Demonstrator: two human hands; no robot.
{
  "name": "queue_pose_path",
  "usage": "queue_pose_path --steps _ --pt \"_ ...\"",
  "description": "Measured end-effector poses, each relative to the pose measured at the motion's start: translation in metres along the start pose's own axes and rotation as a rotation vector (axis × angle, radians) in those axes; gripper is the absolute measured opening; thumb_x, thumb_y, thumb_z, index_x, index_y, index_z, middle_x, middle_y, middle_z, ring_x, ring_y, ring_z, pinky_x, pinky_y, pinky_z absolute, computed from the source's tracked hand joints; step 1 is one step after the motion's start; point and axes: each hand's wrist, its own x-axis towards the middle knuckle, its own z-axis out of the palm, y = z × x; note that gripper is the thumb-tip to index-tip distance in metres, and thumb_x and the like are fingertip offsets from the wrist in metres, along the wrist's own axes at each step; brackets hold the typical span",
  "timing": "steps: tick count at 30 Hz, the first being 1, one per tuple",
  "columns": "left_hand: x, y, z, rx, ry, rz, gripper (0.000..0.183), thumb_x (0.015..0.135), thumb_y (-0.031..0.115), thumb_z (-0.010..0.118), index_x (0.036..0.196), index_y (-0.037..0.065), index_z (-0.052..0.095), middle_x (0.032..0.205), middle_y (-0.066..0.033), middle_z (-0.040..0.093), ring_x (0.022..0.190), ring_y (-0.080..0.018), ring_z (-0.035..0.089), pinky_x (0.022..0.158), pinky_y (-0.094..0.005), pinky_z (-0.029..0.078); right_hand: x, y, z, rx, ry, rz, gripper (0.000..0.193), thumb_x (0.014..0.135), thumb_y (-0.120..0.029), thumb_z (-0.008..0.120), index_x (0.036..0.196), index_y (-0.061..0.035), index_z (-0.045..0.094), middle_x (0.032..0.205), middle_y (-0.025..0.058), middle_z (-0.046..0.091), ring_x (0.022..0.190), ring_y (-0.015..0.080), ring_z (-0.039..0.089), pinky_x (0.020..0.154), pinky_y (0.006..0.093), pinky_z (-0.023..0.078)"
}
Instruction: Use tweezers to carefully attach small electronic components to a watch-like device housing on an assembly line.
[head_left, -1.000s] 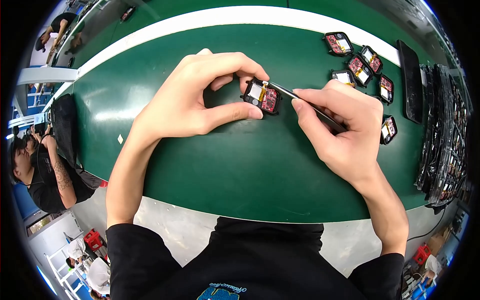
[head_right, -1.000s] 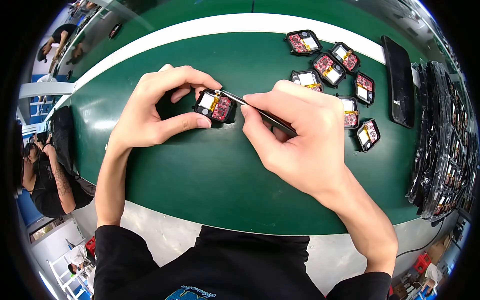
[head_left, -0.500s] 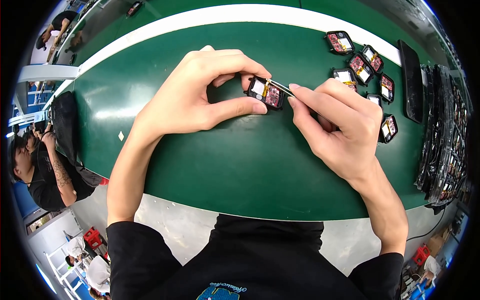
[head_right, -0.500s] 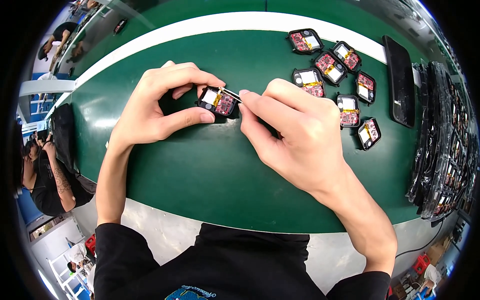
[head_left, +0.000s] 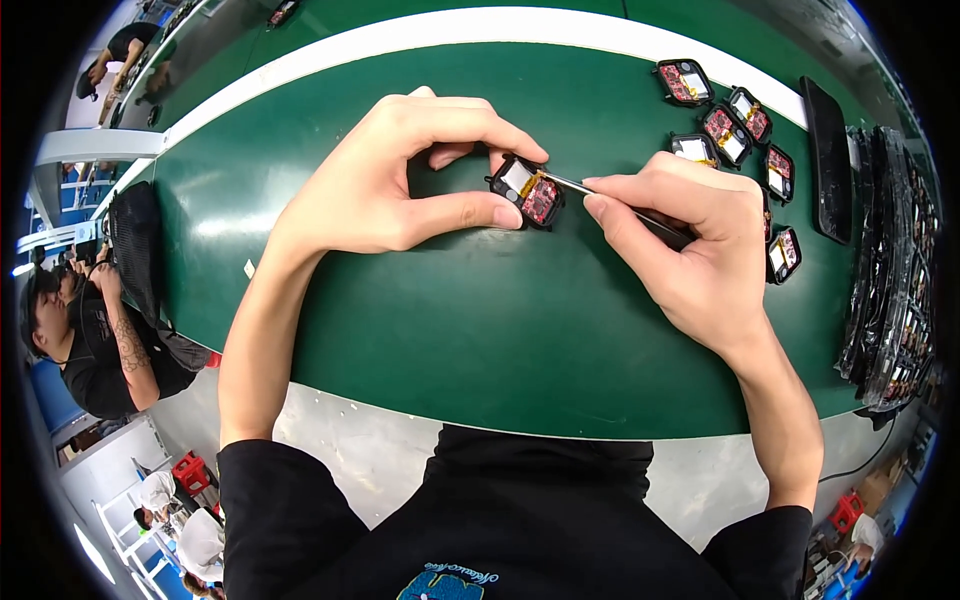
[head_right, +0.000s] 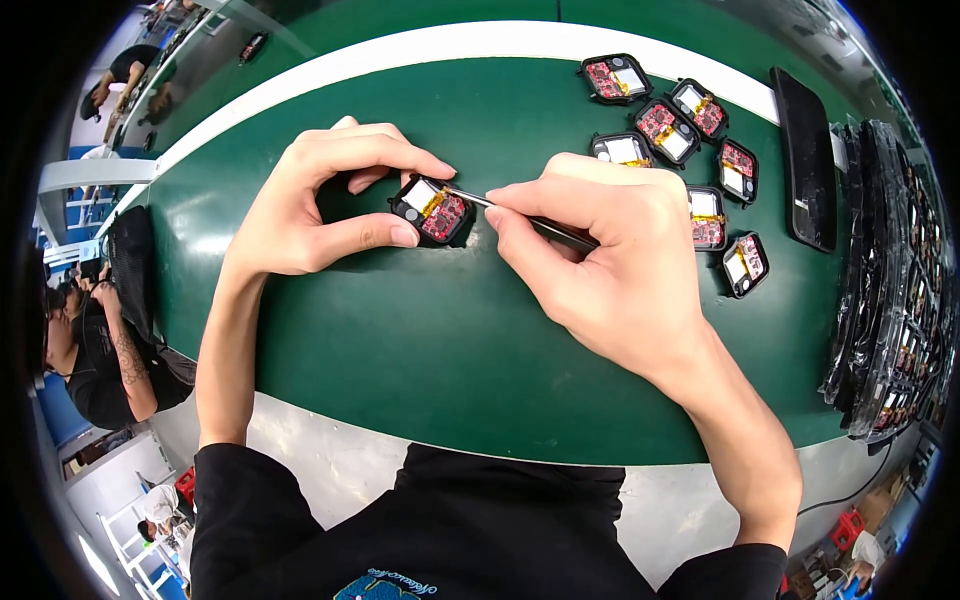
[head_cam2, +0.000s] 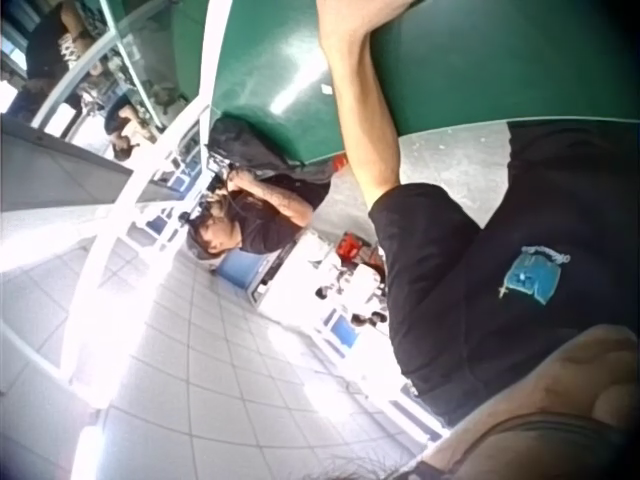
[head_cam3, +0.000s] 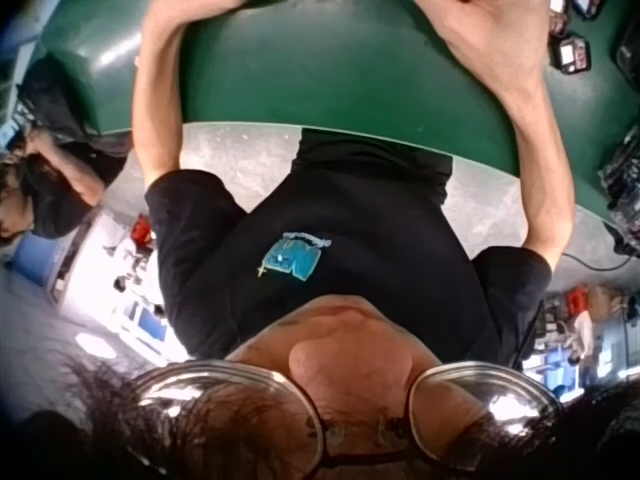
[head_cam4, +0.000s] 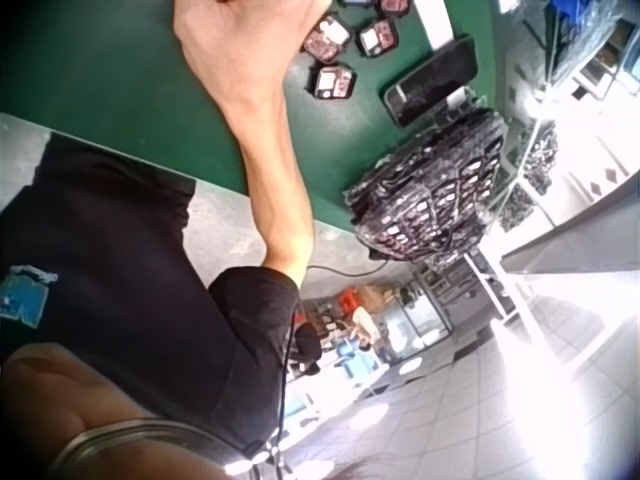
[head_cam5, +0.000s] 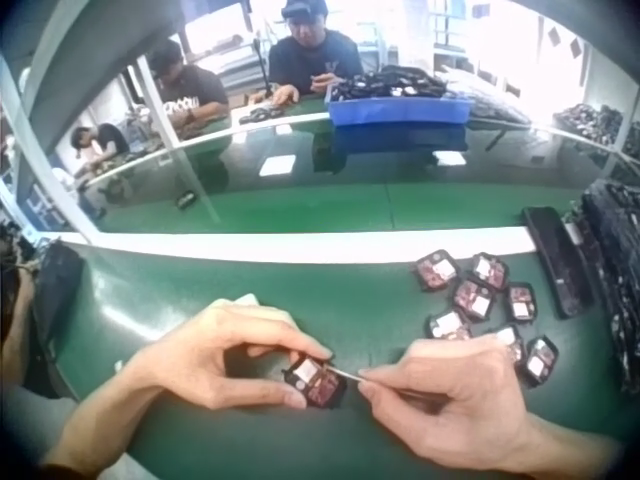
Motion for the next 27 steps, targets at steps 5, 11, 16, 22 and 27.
queue_pose_path --steps 5,11,16,22,27 --pt "-0.0009 -0.0008 0.0027 0.045 -0.006 -0.01 0.05 0.076 0.017 0.097 0.124 0.009 0.084 0.1 -0.0011 0.078 0.074 -0.0152 0.046 0.08 -0.0323 0.038 -0.0008 0.0062 0.0037 0.018 0.012 -0.018 0.014 0.09 0.003 0.085 0.105 0.0011 0.086 0.066 0.0037 0.062 0.058 0.01 0.051 0.055 0.0302 0.034" --pt "-0.0015 0.0032 0.0001 0.051 -0.006 -0.026 0.05 0.078 0.016 0.097 0.126 0.009 0.084 0.1 -0.0011 0.078 0.074 -0.015 0.046 0.078 -0.0318 0.039 -0.0014 0.002 0.0014 0.004 0.009 -0.017 0.015 0.091 0.003 0.085 0.105 0.0006 0.087 0.067 0.0032 0.062 0.059 0.0097 0.051 0.055 0.0297 0.033" --pt "-0.0009 -0.0001 0.0043 0.035 0.013 -0.001 0.05 0.078 0.016 0.096 0.125 0.009 0.084 0.098 -0.0012 0.077 0.073 -0.015 0.045 0.077 -0.0317 0.039 -0.0032 0.0062 0.0007 -0.037 0.039 -0.024 0.019 0.089 0.004 0.086 0.108 -0.0002 0.086 0.069 0.0012 0.061 0.059 0.0081 0.048 0.055 0.0276 0.031" --pt "-0.0009 0.0035 0.0038 0.028 0.028 -0.032 0.05 0.077 0.016 0.097 0.125 0.009 0.084 0.094 -0.0015 0.074 0.073 -0.0145 0.045 0.077 -0.0318 0.038 -0.0051 0.0012 0.0036 -0.081 0.074 -0.066 0.023 0.085 0.006 0.086 0.107 0.0 0.085 0.071 -0.0005 0.057 0.057 0.006 0.043 0.053 0.0269 0.028" --pt "0.0 0.0035 0.0071 0.024 0.045 -0.026 0.049 0.077 0.017 0.097 0.124 0.009 0.083 0.092 -0.0012 0.073 0.072 -0.014 0.045 0.076 -0.032 0.037 -0.0061 0.0008 0.0053 -0.156 0.095 -0.114 0.019 0.083 0.004 0.086 0.101 -0.0007 0.083 0.07 0.0022 0.059 0.051 0.0118 0.05 0.046 0.0307 0.036"
